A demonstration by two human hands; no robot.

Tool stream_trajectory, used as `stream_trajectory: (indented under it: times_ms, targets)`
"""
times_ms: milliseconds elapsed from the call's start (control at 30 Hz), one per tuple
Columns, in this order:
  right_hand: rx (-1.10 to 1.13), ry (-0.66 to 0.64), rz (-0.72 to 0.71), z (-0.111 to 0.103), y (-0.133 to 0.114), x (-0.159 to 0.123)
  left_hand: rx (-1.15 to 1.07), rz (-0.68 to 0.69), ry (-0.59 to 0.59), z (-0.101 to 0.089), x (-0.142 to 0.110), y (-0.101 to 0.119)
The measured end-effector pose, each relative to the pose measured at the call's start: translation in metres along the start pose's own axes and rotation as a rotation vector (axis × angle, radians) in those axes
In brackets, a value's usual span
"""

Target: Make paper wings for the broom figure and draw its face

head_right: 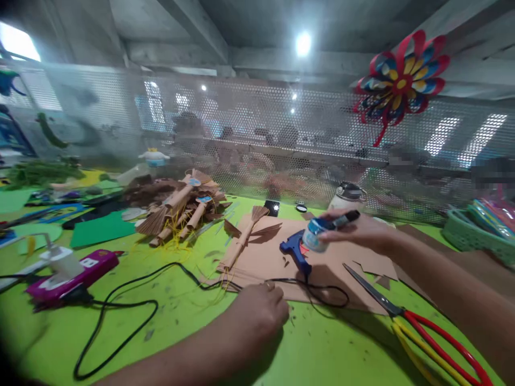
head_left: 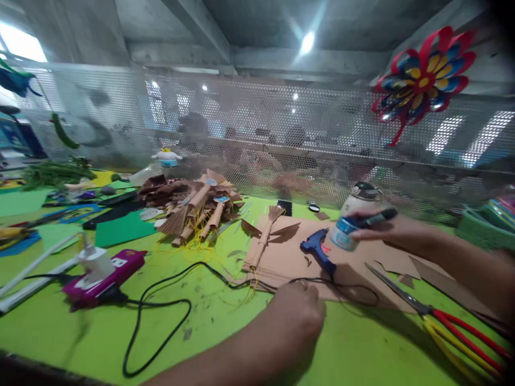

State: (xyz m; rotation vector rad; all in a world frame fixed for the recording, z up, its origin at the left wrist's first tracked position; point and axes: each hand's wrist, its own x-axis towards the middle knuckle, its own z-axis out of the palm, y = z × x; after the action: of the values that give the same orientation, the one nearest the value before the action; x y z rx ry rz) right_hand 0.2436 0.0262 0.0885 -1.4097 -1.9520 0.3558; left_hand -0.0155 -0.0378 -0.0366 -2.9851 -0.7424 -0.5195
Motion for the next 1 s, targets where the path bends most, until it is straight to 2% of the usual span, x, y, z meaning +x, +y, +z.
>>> stream_trajectory:
  times_ms: [33,100,167,200,233,300,400,533,700,867,1000]
  targets:
    - [0.021,-0.194,0.006,0.002,-0.007,-0.025,-0.016,-0.046,0.003,-0.005,0.000,-0.001]
    - [0.034,-0.323,-0.009,0.011,-0.016,-0.071,-0.042,-0.100,0.001,-0.011,0.002,-0.002]
    - [0.041,-0.408,-0.011,0.024,-0.022,-0.108,-0.063,-0.155,0.006,-0.014,0.005,-0.002]
    - [0.041,-0.404,0.001,0.031,-0.023,-0.123,-0.068,-0.174,0.009,-0.015,0.006,-0.002]
    - [0.026,-0.435,0.013,0.038,-0.024,-0.134,-0.068,-0.185,0.012,-0.016,0.007,-0.003]
    - [0.012,-0.410,0.020,0.049,-0.025,-0.147,-0.070,-0.192,0.011,-0.017,0.009,-0.004]
    - [-0.003,-0.370,-0.004,0.059,-0.025,-0.147,-0.063,-0.220,0.004,-0.017,0.010,-0.007]
    - [-0.071,-0.253,-0.066,0.061,-0.020,-0.132,-0.037,-0.246,-0.007,-0.016,0.011,-0.010]
    - [-0.110,-0.160,-0.034,0.065,0.001,-0.114,-0.027,-0.274,0.002,-0.014,0.012,-0.010]
    - [-0.097,-0.126,-0.021,0.069,0.024,-0.098,-0.039,-0.314,0.019,-0.013,0.013,-0.016]
    - [-0.067,-0.139,-0.051,0.065,0.026,-0.097,-0.076,-0.338,0.041,-0.013,0.015,-0.022]
